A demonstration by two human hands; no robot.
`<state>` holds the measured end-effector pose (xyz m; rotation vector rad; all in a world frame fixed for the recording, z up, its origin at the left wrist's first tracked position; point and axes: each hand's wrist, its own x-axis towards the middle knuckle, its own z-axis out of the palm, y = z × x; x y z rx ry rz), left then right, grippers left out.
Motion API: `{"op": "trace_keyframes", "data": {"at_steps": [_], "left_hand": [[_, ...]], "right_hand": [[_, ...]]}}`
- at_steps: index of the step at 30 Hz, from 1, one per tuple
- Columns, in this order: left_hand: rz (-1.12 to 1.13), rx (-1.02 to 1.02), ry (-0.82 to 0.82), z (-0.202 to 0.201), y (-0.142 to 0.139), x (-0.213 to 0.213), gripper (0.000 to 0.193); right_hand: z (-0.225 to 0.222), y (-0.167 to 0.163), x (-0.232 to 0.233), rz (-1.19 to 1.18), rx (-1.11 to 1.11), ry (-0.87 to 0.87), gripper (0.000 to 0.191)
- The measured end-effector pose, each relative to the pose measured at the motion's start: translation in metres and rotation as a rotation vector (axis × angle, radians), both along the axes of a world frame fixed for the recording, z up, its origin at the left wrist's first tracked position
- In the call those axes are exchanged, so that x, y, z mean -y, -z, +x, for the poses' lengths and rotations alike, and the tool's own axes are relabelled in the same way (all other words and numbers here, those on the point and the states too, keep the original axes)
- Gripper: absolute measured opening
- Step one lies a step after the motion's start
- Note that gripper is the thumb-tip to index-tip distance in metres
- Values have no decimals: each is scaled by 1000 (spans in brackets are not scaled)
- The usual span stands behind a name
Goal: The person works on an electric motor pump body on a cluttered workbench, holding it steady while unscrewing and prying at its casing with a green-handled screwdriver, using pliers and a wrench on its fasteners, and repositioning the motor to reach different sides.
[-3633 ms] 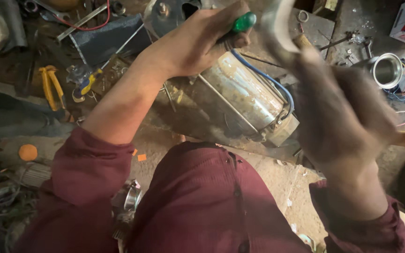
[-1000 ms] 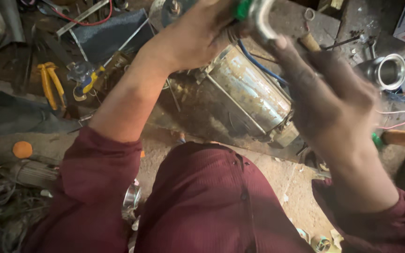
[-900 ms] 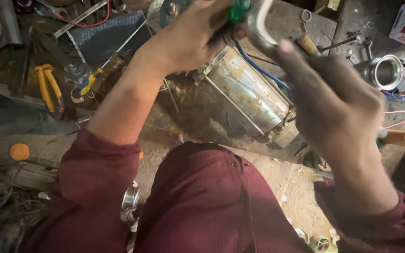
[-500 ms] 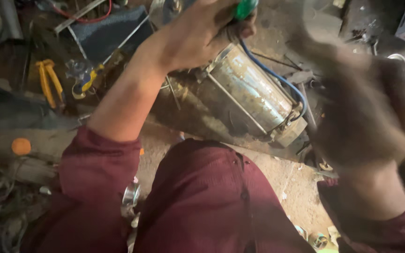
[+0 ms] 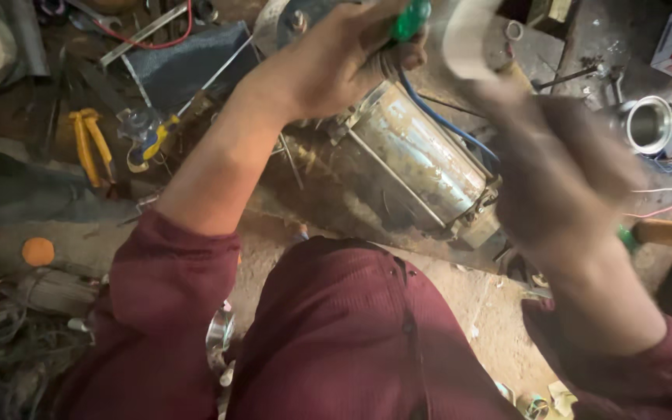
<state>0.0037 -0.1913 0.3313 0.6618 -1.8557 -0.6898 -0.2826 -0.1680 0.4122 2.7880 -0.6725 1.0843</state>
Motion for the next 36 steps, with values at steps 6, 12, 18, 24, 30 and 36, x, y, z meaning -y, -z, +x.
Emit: {"op": "trace_keyframes", "data": {"at_steps": [6,12,18,24,30,36], "left_hand": [[41,146,-100,1,-4,2,24],[-107,166,-142,1,-2,2,34],[60,156,-91,1,0,1,29],[-89,156,-129,0,4,1,29],[38,8,17,1,6,2,25],[59,-22,32,1,10,2,21]], "right_hand": [[-3,-9,-7,-6,-63,80,40],[8,-18,-6,-86,-181,31,34],[13,-29,-9,-104,-55,19,35],[15,-30,-14,-25,-226,62,36],[20,-36,-14,-48,-182,41,38],[24,-44,-21,15,-228,57,40]]}}
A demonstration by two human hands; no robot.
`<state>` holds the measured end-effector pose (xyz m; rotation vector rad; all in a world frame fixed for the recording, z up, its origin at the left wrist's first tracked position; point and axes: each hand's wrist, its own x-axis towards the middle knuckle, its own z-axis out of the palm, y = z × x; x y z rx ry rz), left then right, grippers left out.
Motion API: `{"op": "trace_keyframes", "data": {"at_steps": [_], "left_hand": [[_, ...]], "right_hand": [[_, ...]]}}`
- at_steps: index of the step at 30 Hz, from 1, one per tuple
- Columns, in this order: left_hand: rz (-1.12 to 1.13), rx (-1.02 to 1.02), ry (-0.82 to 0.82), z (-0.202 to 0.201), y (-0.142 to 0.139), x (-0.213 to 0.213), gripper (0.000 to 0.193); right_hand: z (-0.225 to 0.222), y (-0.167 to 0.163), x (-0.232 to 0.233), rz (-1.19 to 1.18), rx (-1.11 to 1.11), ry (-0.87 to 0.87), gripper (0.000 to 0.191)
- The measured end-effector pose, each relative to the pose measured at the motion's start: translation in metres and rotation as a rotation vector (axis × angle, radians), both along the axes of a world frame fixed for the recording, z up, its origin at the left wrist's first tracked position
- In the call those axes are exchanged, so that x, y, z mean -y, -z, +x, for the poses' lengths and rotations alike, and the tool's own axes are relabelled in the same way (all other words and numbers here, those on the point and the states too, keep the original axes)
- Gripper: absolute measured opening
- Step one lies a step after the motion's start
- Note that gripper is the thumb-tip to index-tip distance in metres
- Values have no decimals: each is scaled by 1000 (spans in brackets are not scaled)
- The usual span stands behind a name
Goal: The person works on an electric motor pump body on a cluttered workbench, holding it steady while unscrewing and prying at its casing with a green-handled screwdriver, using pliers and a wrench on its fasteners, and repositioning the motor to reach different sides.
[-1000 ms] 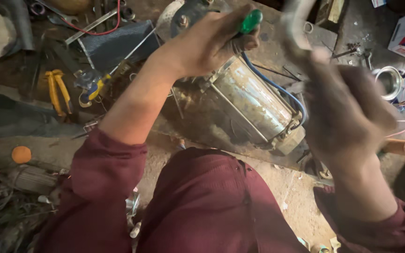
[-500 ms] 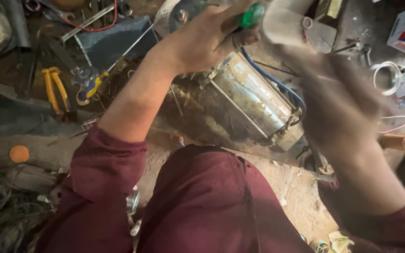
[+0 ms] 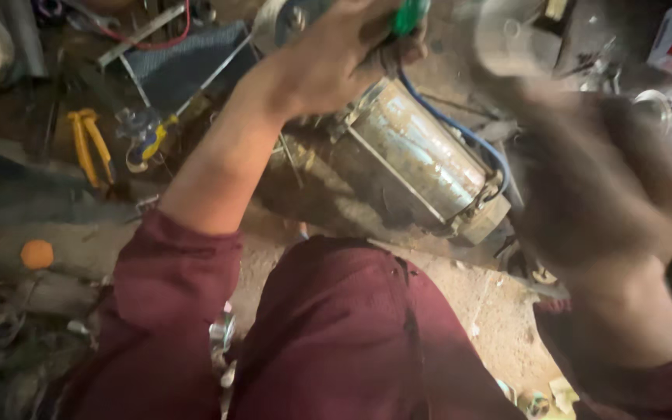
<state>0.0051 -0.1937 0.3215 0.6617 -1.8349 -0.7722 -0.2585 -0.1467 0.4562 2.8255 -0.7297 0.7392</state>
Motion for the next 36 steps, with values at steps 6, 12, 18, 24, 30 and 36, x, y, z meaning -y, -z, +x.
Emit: {"op": "trace_keyframes", "data": {"at_steps": [6,12,18,24,30,36], "left_hand": [[-74,154,-91,3,4,0,17],[26,17,18,-1,3,1,15],[-31,33,-9,3,1,-2,17],[-107,-56,28,2,-5,-4,23],[71,98,-62,12,-5,-5,20],[-41,36,2,10,3,0,25]], "right_hand": [[0,7,2,59,-121,47,40],[-12,18,8,119,51,-26,44],[-19,16,3,70,-18,12,43],[0,9,4,15,-27,30,44],[5,-8,-6,26,-86,55,47],[21,-12,-6,20,-326,173,58]]}}
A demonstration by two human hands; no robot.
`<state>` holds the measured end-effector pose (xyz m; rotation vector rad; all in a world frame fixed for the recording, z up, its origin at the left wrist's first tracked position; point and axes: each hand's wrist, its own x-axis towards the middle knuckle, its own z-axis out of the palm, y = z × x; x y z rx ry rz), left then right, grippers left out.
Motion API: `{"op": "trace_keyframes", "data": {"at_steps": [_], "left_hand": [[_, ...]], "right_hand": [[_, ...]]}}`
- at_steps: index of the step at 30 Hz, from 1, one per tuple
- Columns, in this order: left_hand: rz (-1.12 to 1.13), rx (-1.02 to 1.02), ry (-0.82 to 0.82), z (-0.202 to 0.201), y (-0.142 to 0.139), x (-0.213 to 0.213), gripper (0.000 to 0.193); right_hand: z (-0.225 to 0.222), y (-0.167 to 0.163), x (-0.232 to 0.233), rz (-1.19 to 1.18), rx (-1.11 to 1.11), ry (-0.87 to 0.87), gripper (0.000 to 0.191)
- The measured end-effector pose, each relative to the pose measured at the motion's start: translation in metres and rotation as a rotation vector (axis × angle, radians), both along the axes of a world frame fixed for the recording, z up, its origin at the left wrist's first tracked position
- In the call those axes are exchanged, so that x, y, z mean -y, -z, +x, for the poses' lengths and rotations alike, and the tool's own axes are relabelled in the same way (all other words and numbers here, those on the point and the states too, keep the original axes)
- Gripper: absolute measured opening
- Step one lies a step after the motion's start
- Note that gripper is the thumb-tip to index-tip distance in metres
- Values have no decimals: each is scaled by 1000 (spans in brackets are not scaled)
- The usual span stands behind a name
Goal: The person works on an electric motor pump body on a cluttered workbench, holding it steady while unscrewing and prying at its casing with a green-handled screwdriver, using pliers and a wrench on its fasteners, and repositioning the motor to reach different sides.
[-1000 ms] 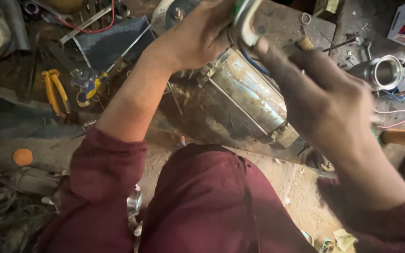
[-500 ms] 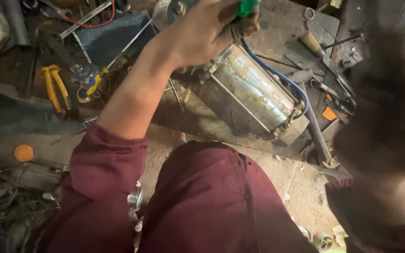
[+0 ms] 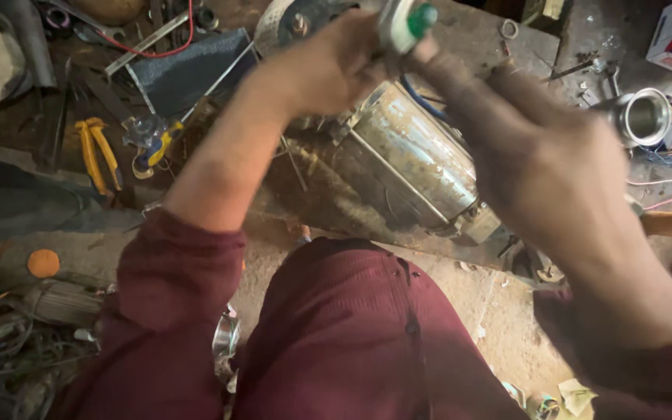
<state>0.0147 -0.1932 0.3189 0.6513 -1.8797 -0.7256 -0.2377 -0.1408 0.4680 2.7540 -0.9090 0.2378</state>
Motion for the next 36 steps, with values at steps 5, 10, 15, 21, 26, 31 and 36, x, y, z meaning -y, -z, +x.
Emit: {"op": "trace_keyframes", "data": {"at_steps": [5,10,15,21,26,31,36], "left_hand": [[-43,248,-113,9,-4,6,16],[-48,-32,94,9,-6,4,27],[56,69,29,9,-5,5,25],[78,159,-151,10,7,4,31],[18,66,-149,4,16,-1,40],[23,170,-247,-1,17,-4,43],[-13,294,-381,-2,16,-17,30]], "right_hand": [[7,-4,-3,98,231,-102,57],[6,15,5,116,82,41,47],[-58,46,14,67,368,-155,27],[-178,138,24,290,557,253,19],[-232,203,38,483,669,455,22],[-263,212,19,233,207,605,35],[-285,243,13,382,228,734,57]]}}
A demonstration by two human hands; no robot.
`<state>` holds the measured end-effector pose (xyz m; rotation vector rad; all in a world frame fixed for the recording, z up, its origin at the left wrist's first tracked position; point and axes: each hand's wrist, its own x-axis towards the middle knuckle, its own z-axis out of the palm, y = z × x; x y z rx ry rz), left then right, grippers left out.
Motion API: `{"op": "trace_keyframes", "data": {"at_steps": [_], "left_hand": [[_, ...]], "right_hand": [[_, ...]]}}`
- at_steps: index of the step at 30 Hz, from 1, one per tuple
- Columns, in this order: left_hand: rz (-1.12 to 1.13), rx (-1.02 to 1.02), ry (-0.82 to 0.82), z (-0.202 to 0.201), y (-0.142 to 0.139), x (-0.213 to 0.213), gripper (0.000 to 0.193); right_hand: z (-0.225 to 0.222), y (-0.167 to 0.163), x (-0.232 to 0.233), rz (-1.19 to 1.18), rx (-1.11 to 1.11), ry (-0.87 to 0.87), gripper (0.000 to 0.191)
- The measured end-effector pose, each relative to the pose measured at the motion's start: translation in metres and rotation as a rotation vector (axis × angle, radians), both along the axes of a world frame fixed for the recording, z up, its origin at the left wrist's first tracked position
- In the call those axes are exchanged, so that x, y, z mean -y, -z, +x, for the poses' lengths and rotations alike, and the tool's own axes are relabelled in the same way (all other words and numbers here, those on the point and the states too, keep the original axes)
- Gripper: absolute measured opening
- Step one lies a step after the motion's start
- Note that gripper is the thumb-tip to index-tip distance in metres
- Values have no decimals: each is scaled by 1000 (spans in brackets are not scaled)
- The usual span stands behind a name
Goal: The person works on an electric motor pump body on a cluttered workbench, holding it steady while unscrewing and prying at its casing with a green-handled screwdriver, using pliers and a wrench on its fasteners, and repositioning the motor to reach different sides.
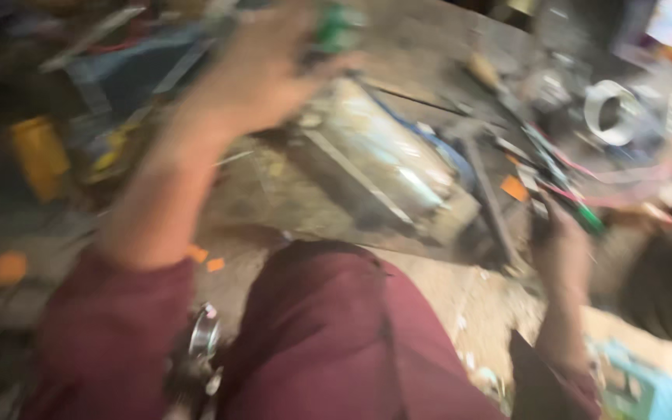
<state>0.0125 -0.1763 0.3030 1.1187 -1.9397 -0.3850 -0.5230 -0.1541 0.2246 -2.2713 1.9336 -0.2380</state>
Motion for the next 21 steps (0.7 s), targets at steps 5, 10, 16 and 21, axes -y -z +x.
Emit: {"op": "trace_keyframes", "data": {"at_steps": [5,10,16,21], "left_hand": [[-30,6,-37,-16,-6,-11,19],[-28,-40,-90,-23,13,-18,15],[96,-257,-73,-27,58,-14,16],[130,-327,-46,-20,95,-6,30]], "right_hand": [[-22,55,18,-171,48,-77,33],[-21,96,43,-183,74,-91,31],[-29,114,47,-178,214,-9,24],[-61,125,55,-207,183,6,21]]}}
